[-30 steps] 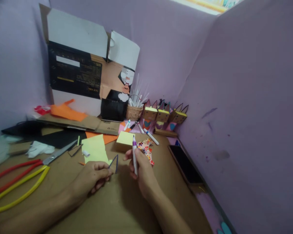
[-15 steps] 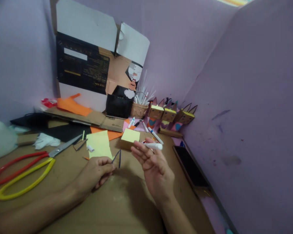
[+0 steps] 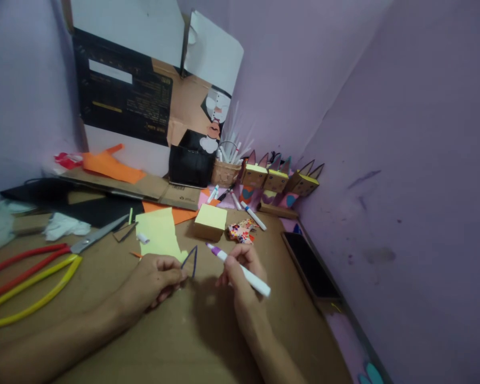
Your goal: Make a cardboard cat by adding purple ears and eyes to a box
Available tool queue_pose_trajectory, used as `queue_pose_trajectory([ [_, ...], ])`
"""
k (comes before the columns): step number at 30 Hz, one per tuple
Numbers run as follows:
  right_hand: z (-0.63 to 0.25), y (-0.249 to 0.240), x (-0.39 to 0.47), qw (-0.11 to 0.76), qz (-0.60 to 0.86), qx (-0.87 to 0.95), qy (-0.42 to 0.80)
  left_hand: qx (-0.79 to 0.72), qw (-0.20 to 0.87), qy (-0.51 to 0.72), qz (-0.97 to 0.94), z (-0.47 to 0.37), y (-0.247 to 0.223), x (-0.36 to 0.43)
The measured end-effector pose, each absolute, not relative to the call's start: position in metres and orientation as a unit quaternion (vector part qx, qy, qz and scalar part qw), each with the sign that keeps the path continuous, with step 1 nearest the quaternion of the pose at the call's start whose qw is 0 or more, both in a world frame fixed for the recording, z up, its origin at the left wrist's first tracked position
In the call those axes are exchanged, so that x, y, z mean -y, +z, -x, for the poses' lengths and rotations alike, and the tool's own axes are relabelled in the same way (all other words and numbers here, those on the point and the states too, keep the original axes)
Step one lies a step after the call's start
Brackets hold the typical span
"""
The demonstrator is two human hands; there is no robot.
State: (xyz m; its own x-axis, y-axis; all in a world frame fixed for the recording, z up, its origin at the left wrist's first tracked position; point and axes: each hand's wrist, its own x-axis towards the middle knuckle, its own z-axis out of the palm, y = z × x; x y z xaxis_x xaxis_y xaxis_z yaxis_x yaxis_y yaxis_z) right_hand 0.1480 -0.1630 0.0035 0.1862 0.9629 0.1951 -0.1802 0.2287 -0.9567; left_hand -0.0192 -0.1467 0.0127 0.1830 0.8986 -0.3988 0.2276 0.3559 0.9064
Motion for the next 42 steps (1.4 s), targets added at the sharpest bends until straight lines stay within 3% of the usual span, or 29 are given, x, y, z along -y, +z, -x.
queue_pose_trajectory([
  [8, -0.146, 0.010, 0.173, 0.559, 0.559, 0.531, 0.306, -0.569, 0.591, 0.294, -0.491, 0.019, 0.013, 0.148],
  [18, -0.149, 0.000, 0.173, 0.532, 0.546, 0.617, 0.195, -0.565, 0.584, 0.297, -0.501, 0.018, 0.011, 0.148],
  [37, -0.149, 0.007, 0.175, 0.467, 0.533, 0.675, 0.207, -0.563, 0.573, 0.296, -0.516, 0.018, 0.009, 0.148],
  [42, -0.150, 0.005, 0.173, 0.483, 0.533, 0.668, 0.191, -0.559, 0.569, 0.289, -0.530, 0.018, 0.008, 0.148],
])
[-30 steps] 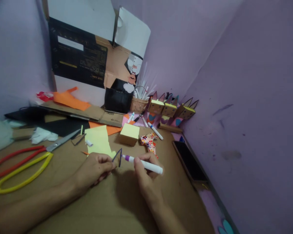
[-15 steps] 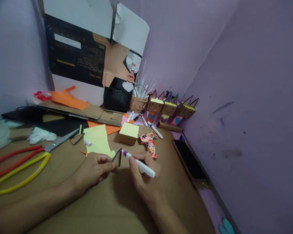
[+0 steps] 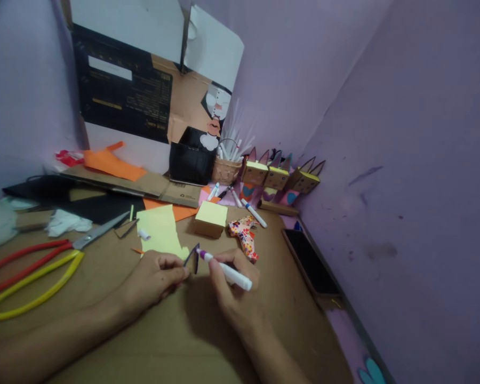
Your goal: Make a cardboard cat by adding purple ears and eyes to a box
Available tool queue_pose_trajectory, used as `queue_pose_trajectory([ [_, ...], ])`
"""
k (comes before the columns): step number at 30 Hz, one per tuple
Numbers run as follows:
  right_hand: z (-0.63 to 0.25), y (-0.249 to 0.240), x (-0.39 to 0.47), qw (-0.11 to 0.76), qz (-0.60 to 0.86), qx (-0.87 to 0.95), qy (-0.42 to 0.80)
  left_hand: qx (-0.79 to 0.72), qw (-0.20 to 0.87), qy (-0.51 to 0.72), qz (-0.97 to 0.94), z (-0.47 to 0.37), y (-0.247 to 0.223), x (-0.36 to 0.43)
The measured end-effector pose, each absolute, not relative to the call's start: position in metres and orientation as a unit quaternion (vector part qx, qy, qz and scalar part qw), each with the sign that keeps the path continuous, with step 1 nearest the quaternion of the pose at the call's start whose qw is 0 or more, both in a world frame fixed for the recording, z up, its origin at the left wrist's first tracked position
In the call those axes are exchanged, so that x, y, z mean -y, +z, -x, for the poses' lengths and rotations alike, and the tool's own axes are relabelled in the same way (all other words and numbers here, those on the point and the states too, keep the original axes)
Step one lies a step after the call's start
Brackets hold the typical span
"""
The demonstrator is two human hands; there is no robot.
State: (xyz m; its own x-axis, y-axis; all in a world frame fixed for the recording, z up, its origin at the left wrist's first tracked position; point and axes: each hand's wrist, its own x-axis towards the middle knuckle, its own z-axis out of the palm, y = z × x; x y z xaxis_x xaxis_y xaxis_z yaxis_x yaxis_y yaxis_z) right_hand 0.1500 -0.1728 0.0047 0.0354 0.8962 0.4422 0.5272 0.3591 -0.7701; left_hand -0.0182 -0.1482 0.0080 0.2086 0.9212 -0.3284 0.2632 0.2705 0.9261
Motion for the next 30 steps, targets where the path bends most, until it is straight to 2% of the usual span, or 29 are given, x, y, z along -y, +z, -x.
queue_pose_trajectory([
  [8, -0.1498, 0.0048, 0.1746, 0.467, 0.521, 0.681, 0.216, -0.553, 0.570, 0.295, -0.532, 0.0186, 0.0062, 0.1469],
  [14, -0.1497, 0.0032, 0.1731, 0.503, 0.538, 0.645, 0.202, -0.553, 0.573, 0.294, -0.528, 0.0180, 0.0075, 0.1481],
  [22, -0.1510, 0.0033, 0.1732, 0.477, 0.524, 0.668, 0.227, -0.556, 0.578, 0.295, -0.520, 0.0184, 0.0068, 0.1471],
  [30, -0.1509, -0.0004, 0.1686, 0.502, 0.536, 0.646, 0.210, -0.559, 0.573, 0.284, -0.528, 0.0193, 0.0059, 0.1476],
])
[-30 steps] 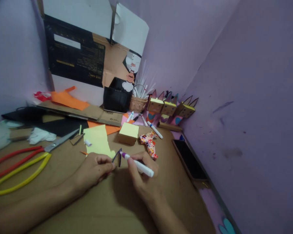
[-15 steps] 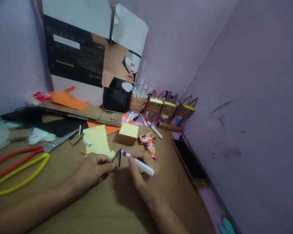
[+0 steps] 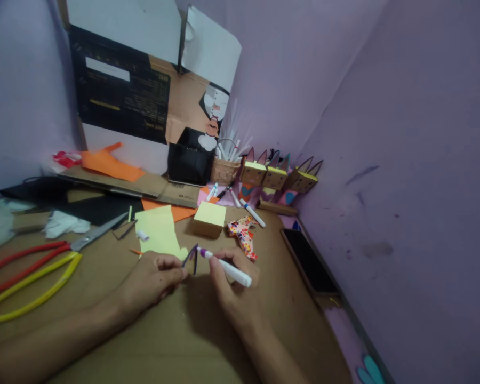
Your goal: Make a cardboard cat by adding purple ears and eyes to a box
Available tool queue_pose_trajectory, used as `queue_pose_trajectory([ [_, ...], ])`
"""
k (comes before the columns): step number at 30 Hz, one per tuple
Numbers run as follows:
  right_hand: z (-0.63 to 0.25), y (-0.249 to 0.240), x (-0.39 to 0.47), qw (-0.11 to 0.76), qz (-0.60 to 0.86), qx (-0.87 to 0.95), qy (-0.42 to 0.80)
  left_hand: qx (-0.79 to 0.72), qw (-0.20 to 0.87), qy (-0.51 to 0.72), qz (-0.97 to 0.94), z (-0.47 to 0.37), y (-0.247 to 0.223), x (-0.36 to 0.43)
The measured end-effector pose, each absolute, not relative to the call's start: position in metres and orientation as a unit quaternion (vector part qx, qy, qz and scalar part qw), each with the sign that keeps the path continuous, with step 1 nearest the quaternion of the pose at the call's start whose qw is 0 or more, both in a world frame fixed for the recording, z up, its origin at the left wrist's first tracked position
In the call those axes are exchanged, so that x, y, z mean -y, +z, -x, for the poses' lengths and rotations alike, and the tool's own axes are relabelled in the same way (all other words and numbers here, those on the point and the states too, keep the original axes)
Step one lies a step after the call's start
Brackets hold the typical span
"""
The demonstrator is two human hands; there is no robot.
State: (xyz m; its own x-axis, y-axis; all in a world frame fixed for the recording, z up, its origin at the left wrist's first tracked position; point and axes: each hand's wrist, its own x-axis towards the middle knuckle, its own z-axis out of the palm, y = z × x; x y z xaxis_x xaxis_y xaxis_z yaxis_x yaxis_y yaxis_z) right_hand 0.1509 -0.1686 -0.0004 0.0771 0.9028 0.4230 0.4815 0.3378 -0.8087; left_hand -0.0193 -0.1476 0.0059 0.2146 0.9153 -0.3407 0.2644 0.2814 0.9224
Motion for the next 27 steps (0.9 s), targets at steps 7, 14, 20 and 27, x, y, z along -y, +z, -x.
queue_pose_trajectory([
  [7, -0.1518, 0.0007, 0.1704, 0.493, 0.534, 0.645, 0.237, -0.563, 0.574, 0.283, -0.523, 0.0186, 0.0084, 0.1485],
  [14, -0.1513, -0.0007, 0.1697, 0.498, 0.545, 0.640, 0.212, -0.558, 0.573, 0.284, -0.528, 0.0191, 0.0071, 0.1474],
  [20, -0.1516, -0.0009, 0.1708, 0.495, 0.547, 0.637, 0.223, -0.554, 0.572, 0.285, -0.533, 0.0194, 0.0062, 0.1468],
  [27, -0.1485, 0.0009, 0.1710, 0.505, 0.539, 0.640, 0.211, -0.556, 0.573, 0.284, -0.530, 0.0197, 0.0072, 0.1469],
])
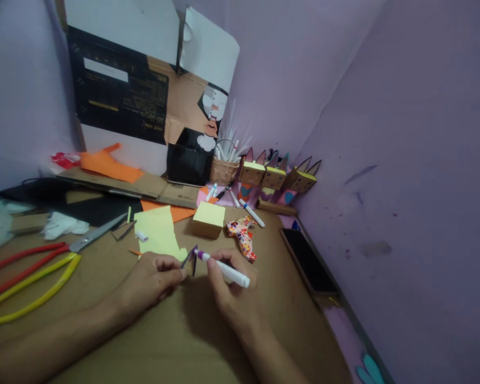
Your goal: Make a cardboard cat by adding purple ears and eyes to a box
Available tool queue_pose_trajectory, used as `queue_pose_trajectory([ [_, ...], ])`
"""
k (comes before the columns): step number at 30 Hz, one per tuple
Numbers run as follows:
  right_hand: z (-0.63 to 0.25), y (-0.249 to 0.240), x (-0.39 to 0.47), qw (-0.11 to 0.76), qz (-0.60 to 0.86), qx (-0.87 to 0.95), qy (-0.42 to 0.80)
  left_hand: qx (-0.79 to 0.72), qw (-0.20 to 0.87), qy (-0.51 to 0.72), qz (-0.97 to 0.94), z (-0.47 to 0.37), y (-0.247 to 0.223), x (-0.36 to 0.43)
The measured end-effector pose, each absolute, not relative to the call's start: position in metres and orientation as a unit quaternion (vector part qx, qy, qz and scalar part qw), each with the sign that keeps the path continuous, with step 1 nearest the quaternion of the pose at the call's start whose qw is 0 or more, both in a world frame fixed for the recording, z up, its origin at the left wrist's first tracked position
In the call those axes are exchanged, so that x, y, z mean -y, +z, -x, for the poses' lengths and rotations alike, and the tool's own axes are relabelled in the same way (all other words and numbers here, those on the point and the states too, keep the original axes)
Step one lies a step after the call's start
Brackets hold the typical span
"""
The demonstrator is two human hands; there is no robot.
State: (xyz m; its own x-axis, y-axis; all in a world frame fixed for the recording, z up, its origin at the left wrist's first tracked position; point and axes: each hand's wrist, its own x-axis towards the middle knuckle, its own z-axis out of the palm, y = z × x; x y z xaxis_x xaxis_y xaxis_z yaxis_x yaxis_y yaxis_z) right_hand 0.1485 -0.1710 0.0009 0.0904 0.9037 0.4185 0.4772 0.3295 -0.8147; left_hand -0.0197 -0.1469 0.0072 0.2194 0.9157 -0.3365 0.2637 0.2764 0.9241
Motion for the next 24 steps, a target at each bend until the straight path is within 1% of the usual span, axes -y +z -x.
queue_pose_trajectory([
  [8, -0.1483, 0.0050, 0.1724, 0.475, 0.527, 0.669, 0.221, -0.539, 0.577, 0.301, -0.535, 0.0190, 0.0067, 0.1483],
  [14, -0.1481, 0.0031, 0.1708, 0.493, 0.546, 0.639, 0.222, -0.554, 0.569, 0.290, -0.534, 0.0189, 0.0092, 0.1478],
  [20, -0.1487, 0.0034, 0.1722, 0.478, 0.534, 0.653, 0.244, -0.549, 0.573, 0.292, -0.533, 0.0196, 0.0082, 0.1475],
  [24, -0.1507, 0.0008, 0.1712, 0.501, 0.539, 0.633, 0.241, -0.560, 0.572, 0.285, -0.527, 0.0197, 0.0096, 0.1486],
])
